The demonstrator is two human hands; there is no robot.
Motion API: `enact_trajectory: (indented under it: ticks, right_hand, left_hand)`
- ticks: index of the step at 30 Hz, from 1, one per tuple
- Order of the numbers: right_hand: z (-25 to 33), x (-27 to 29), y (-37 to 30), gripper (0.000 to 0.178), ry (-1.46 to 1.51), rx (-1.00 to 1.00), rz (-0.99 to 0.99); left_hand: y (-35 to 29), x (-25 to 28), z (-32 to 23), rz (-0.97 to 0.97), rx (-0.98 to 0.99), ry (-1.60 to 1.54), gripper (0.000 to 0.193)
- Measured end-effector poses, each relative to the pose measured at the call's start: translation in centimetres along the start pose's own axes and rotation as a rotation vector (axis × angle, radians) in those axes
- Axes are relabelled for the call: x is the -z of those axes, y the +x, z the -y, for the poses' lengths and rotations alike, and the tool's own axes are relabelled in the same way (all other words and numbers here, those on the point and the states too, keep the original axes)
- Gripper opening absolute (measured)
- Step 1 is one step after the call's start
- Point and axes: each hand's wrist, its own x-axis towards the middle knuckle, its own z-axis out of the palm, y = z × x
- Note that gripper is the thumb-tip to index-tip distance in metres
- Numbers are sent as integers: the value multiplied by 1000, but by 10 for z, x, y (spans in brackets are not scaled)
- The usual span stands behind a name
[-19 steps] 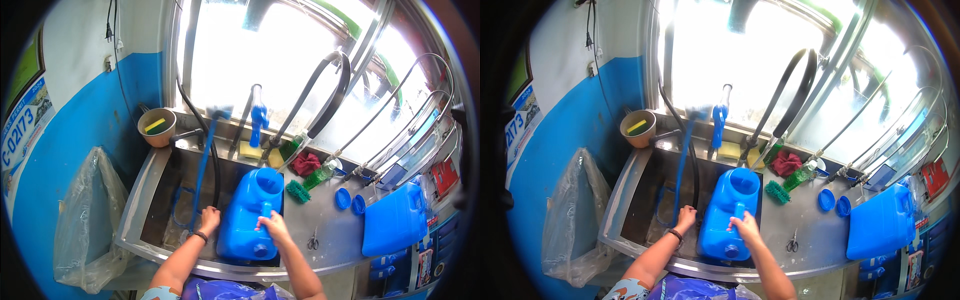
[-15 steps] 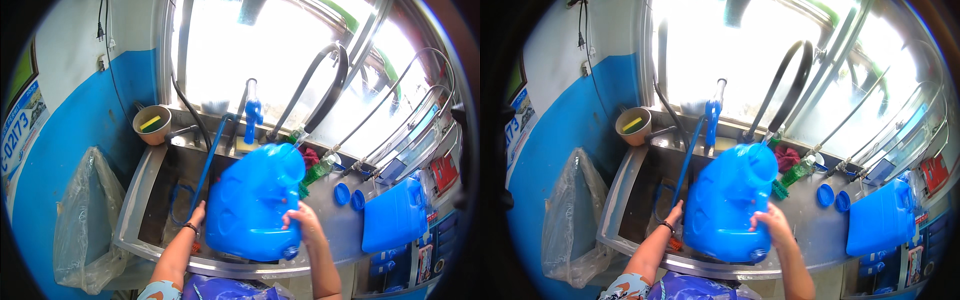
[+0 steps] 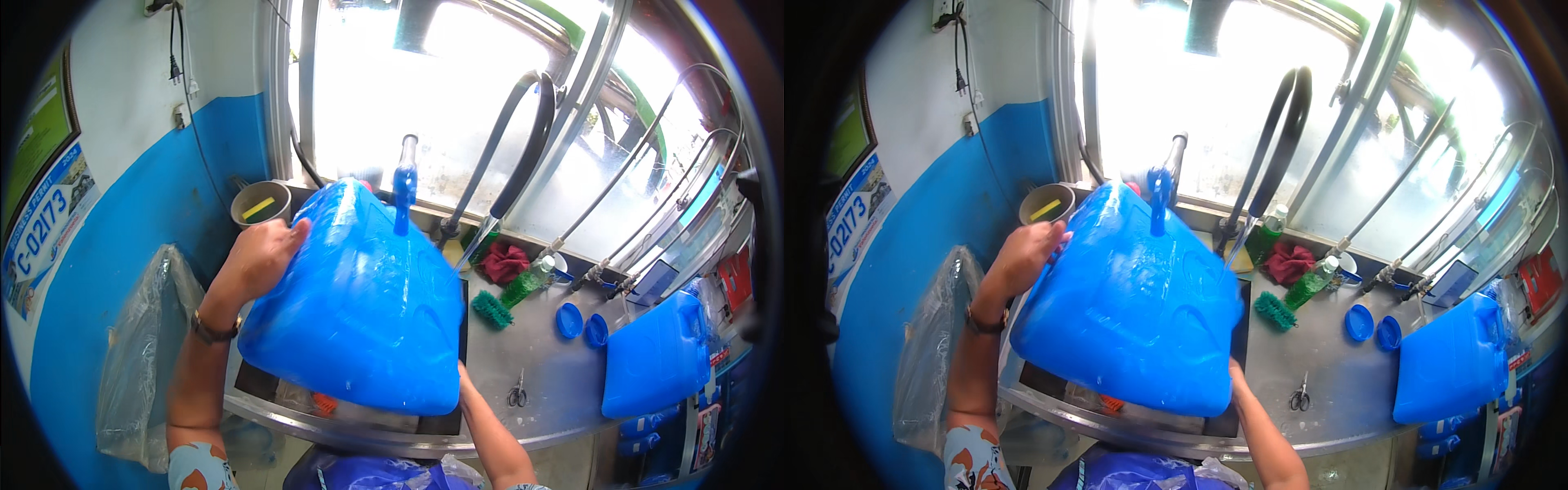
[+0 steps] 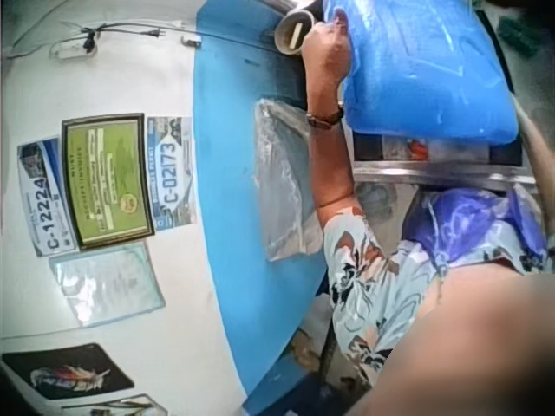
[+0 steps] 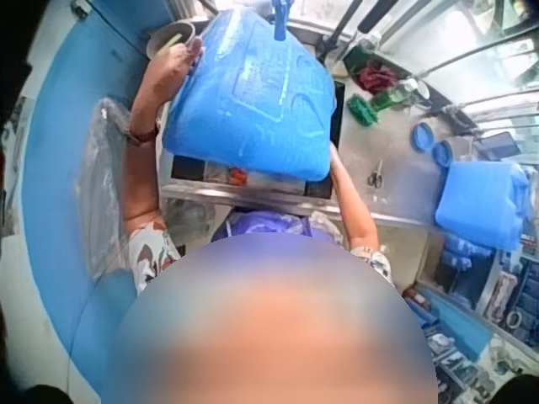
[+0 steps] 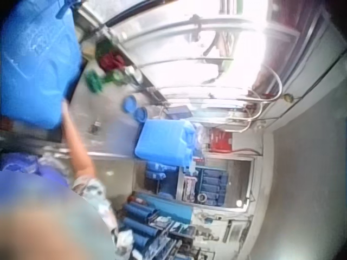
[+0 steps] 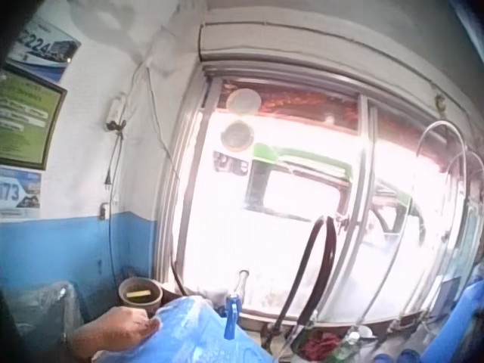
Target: The person washes a blue plastic container and its cap in a sink using a green scrubber and running water. They rinse the container, scrub the interior and exterior, and then place it on a counter. The person also uses a hairdryer to dry the container and cap.
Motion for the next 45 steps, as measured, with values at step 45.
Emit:
enact_trajectory:
  ticks: [45]
  right_hand:
    - [132,78,-158,23,-149,464,-547]
  left_hand:
    - [-37,-281,69,99,532,-1021,36]
